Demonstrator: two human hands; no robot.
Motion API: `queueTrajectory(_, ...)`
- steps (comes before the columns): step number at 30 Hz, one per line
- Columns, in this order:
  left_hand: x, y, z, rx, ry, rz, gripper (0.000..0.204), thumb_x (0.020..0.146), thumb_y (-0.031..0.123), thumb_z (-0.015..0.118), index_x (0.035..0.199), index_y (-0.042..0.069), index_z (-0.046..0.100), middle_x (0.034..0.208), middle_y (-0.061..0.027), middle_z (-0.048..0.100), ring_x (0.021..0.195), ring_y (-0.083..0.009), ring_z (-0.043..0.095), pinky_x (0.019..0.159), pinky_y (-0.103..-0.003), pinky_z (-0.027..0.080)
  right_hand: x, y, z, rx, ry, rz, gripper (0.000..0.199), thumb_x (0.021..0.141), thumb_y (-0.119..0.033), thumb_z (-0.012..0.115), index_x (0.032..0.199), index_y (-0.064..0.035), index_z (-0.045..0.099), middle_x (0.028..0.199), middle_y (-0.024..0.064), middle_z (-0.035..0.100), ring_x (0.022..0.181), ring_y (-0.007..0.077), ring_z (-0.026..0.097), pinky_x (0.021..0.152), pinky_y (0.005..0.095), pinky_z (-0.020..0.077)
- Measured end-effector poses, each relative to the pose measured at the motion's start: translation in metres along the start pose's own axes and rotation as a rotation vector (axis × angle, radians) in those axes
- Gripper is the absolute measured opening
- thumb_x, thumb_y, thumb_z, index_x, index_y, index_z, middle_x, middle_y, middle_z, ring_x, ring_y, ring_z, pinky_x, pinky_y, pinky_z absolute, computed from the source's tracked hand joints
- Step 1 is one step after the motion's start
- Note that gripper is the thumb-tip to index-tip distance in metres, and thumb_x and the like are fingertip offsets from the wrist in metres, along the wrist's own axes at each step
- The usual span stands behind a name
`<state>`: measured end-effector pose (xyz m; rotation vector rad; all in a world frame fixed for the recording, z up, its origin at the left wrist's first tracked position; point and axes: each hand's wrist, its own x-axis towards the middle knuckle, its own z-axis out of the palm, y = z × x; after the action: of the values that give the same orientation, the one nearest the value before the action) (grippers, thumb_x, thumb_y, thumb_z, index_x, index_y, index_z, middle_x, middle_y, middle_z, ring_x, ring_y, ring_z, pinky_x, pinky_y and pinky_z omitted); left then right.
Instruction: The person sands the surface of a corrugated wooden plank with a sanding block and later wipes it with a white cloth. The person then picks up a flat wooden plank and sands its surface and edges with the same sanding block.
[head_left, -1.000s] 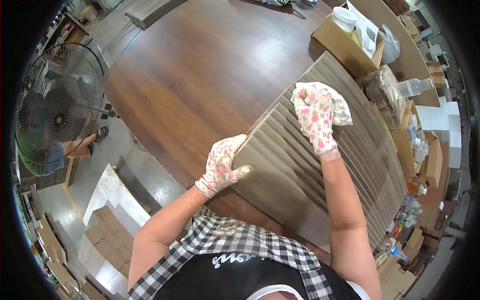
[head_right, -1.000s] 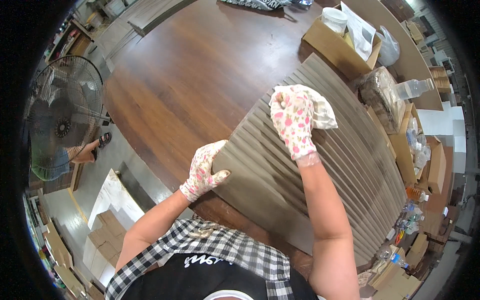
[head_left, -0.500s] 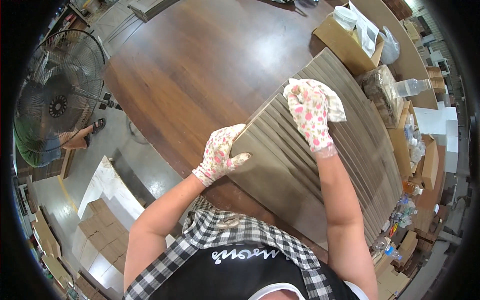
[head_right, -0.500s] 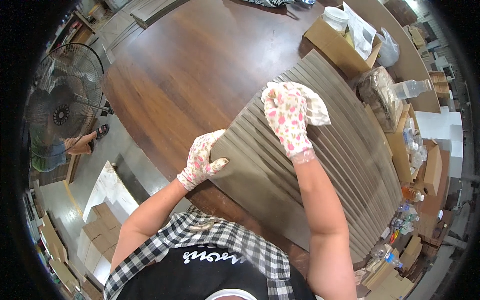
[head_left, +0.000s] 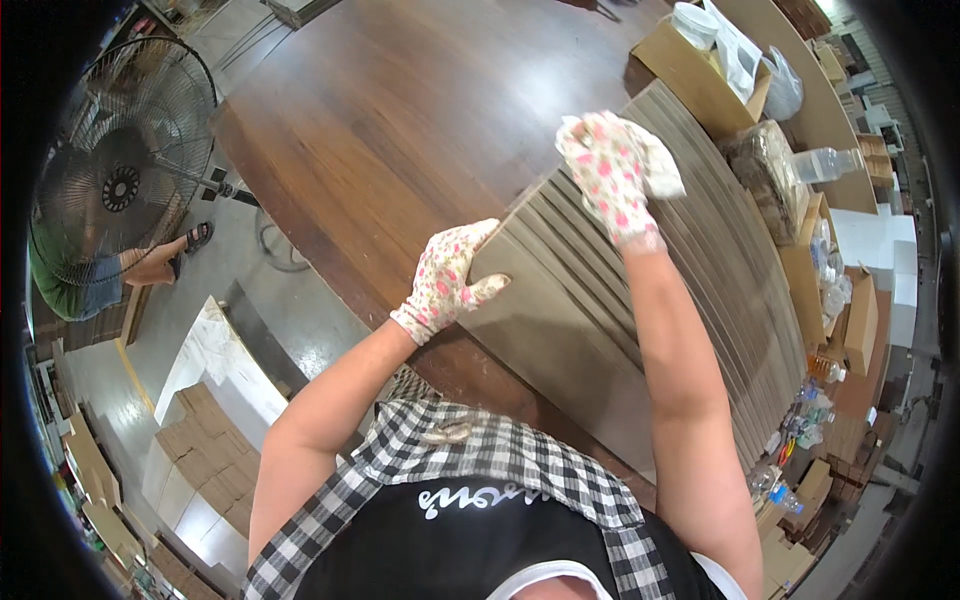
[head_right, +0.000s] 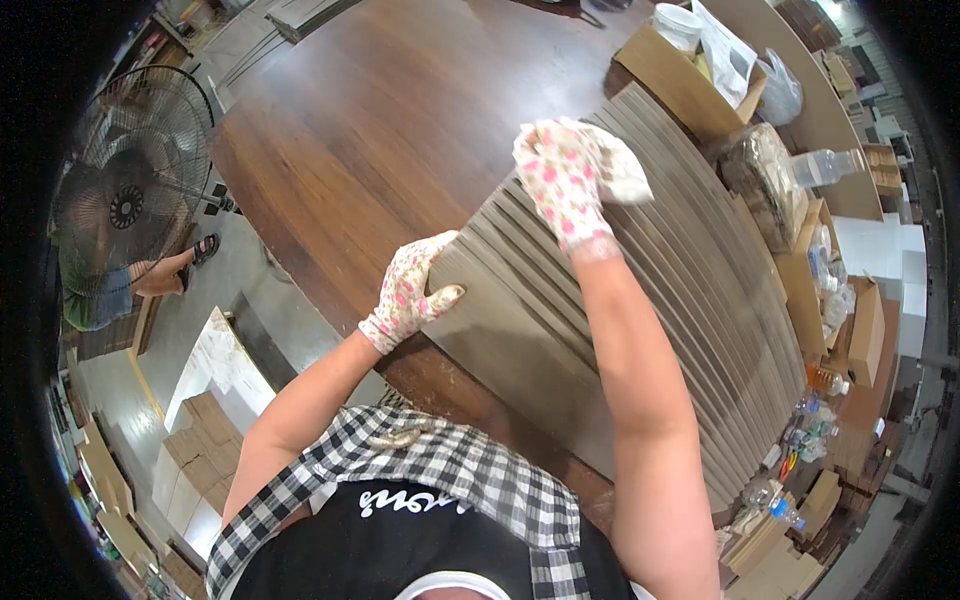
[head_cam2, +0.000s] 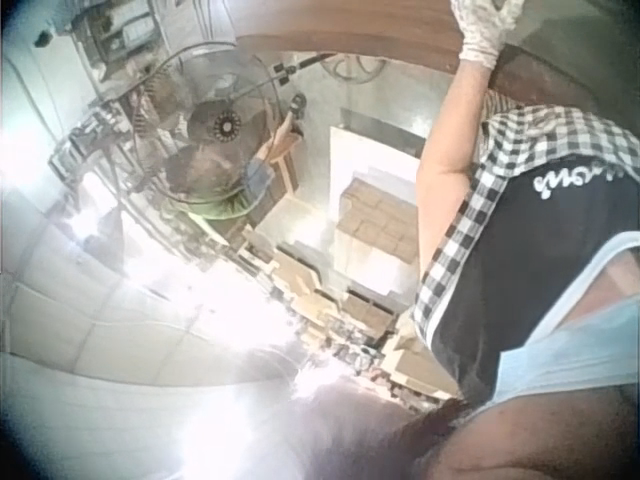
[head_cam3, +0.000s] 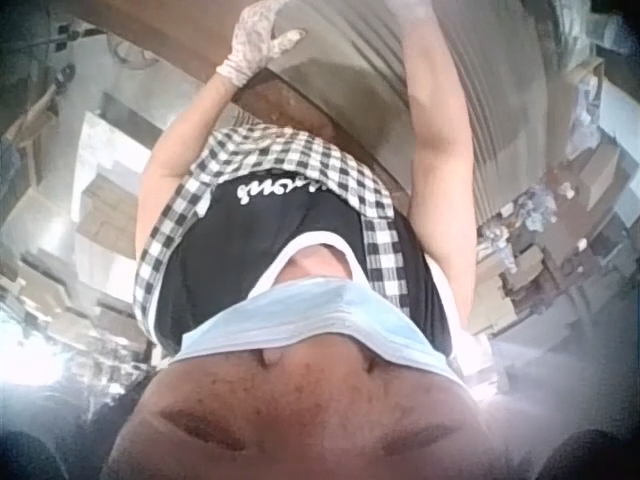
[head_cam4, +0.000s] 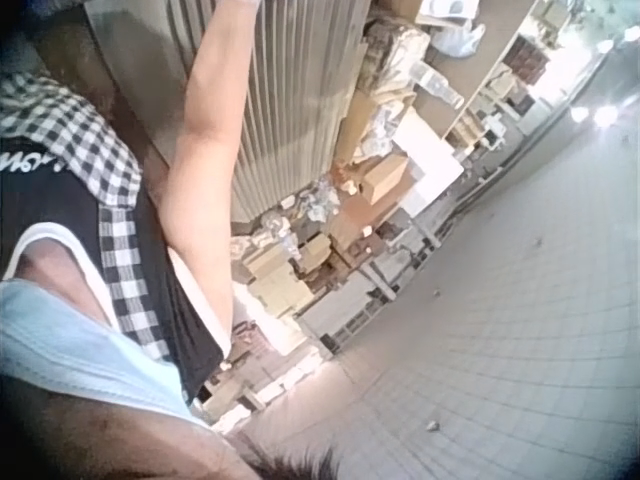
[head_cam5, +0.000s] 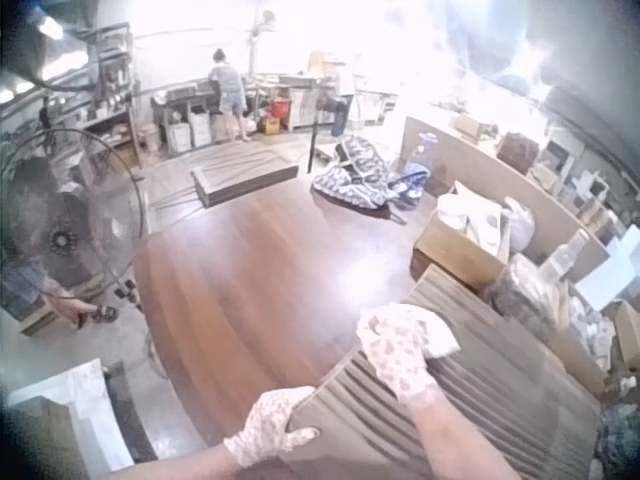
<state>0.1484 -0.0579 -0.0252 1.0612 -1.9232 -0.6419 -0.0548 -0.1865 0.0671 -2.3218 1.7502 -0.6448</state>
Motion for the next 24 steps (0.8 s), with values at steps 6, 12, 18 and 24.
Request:
queueTrajectory(6, -0.013, -0.007, 0.001, 0.073, 0.026, -0.09, 0.062, 0.077, 0.036, 0.071, 0.126, 0.002, 0.052, 0.118, -0.0173, 0.06, 0.109, -0.0343, 0.056, 0.096, -0.042, 0.042, -0.03, -0.007, -0.012, 0.148, 0.227, -0.042, 0.021, 0.082, -0.022, 0.062, 0.071, -0.0045, 0.06, 0.073, 0.0142, 0.061, 0.074, 0.0333, 0.058, 0.072, 0.0436, 0.0455)
queueTrajectory(12, -0.007, 0.001, 0.001, 0.078, 0.015, -0.075, 0.06, 0.077, 0.034, 0.071, 0.125, 0.003, 0.053, 0.12, -0.0164, 0.06, 0.111, -0.0334, 0.055, 0.097, -0.041, 0.041, -0.077, -0.002, -0.008, 0.002, 0.097, 0.024, 0.011, 0.078, -0.016, 0.066, 0.073, -0.006, 0.064, 0.076, 0.0134, 0.063, 0.08, 0.0306, 0.061, 0.076, 0.0416, 0.0468)
queueTrajectory(18, -0.002, 0.002, -0.001, 0.045, 0.066, -0.03, 0.056, 0.077, 0.031, 0.071, 0.122, 0.002, 0.055, 0.114, -0.0179, 0.062, 0.104, -0.0349, 0.058, 0.092, -0.041, 0.045, -0.034, -0.025, 0.011, -0.012, 0.053, 0.038, 0.015, 0.079, -0.02, 0.058, 0.077, -0.0058, 0.064, 0.079, 0.0164, 0.064, 0.081, 0.0347, 0.061, 0.076, 0.0436, 0.0457)
queueTrajectory(24, -0.018, -0.012, 0.003, 0.034, 0.07, -0.081, 0.055, 0.077, 0.032, 0.071, 0.12, 0.001, 0.055, 0.114, -0.0174, 0.062, 0.105, -0.0349, 0.058, 0.093, -0.041, 0.045, -0.037, -0.049, -0.014, 0.252, 0.085, 0.227, 0.029, 0.083, -0.033, 0.06, 0.087, -0.0042, 0.062, 0.086, 0.0154, 0.061, 0.086, 0.0324, 0.059, 0.077, 0.0413, 0.0451)
